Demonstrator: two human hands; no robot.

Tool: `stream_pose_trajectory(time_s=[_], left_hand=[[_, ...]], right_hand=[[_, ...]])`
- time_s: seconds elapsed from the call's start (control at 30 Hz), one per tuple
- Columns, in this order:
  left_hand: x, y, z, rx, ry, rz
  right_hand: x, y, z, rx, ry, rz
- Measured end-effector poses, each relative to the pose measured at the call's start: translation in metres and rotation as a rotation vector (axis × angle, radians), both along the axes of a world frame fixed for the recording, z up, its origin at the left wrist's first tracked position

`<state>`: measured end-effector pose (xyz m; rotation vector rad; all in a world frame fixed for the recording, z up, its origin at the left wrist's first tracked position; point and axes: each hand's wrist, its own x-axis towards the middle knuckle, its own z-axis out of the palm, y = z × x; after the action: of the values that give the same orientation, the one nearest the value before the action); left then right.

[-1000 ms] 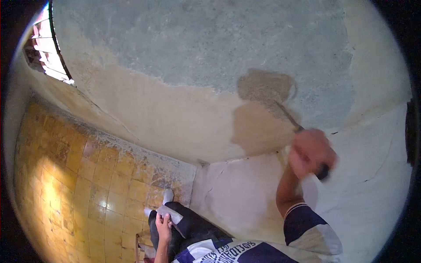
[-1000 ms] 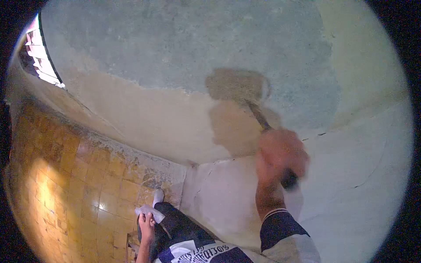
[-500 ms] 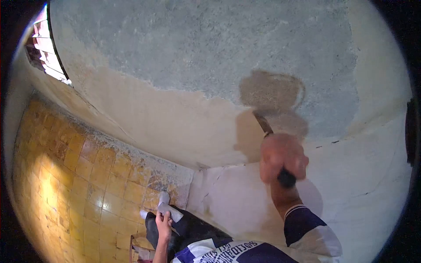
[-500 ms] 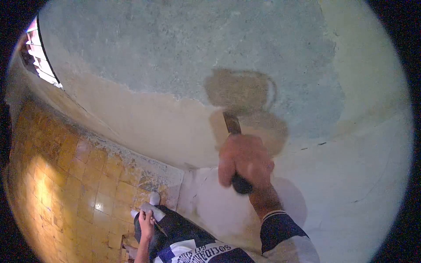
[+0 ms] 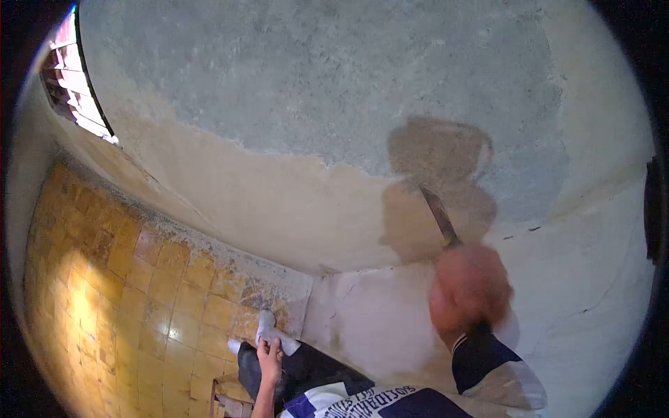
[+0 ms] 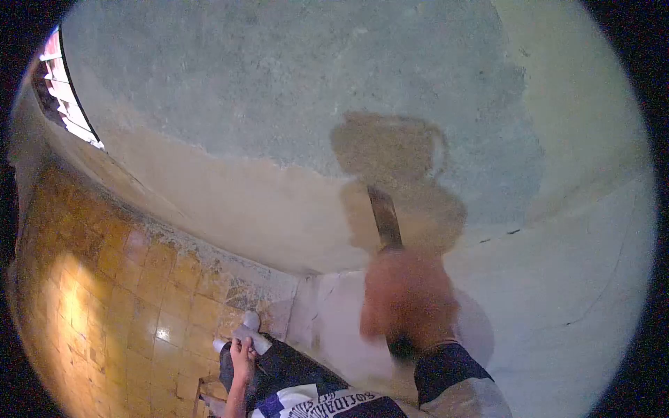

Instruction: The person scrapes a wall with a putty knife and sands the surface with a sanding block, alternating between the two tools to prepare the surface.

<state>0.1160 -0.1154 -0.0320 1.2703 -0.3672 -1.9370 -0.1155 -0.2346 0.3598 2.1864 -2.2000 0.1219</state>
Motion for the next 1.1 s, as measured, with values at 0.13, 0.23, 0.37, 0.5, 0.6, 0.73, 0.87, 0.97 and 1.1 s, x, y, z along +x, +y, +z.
stream_pose_trajectory(time_s=[0.13,0.23,0.37,0.5,0.6,0.73,0.87,0.97,1.1], left_hand=[[0.005,-0.006,-0.012,-0.025,-0.019,-0.055],[0.015,-0.001,-0.001,0.013,0.005,-0.049],[0.021,-0.006,-0.009,-0.006,-0.017,-0.012],[0.027,-0.005,-0.013,0.005,-0.005,0.004],[0.025,-0.01,-0.015,-0.005,-0.005,0.013],[0.029,-0.009,-0.013,-0.004,-0.006,-0.003],[0.028,-0.004,-0.018,0.016,0.031,0.055],[0.03,-0.004,-0.019,-0.02,0.015,0.01],[0.026,-0.006,-0.014,0.001,0.017,0.067]], right_hand=[[-0.02,-0.017,-0.03,-0.27,-0.205,0.259],[-0.031,-0.017,-0.029,-0.2,0.049,0.164],[-0.02,-0.022,-0.038,-0.724,-0.232,0.485],[-0.027,-0.027,-0.058,-0.933,-0.259,0.451],[-0.013,-0.04,-0.053,-0.898,-0.285,0.348],[-0.006,-0.02,-0.027,-0.496,-0.081,0.198],[0.009,-0.022,-0.007,-0.281,0.049,0.348],[0.008,-0.032,-0.039,-0.57,-0.28,0.434],[0.004,-0.041,-0.007,-0.483,-0.341,0.522]])
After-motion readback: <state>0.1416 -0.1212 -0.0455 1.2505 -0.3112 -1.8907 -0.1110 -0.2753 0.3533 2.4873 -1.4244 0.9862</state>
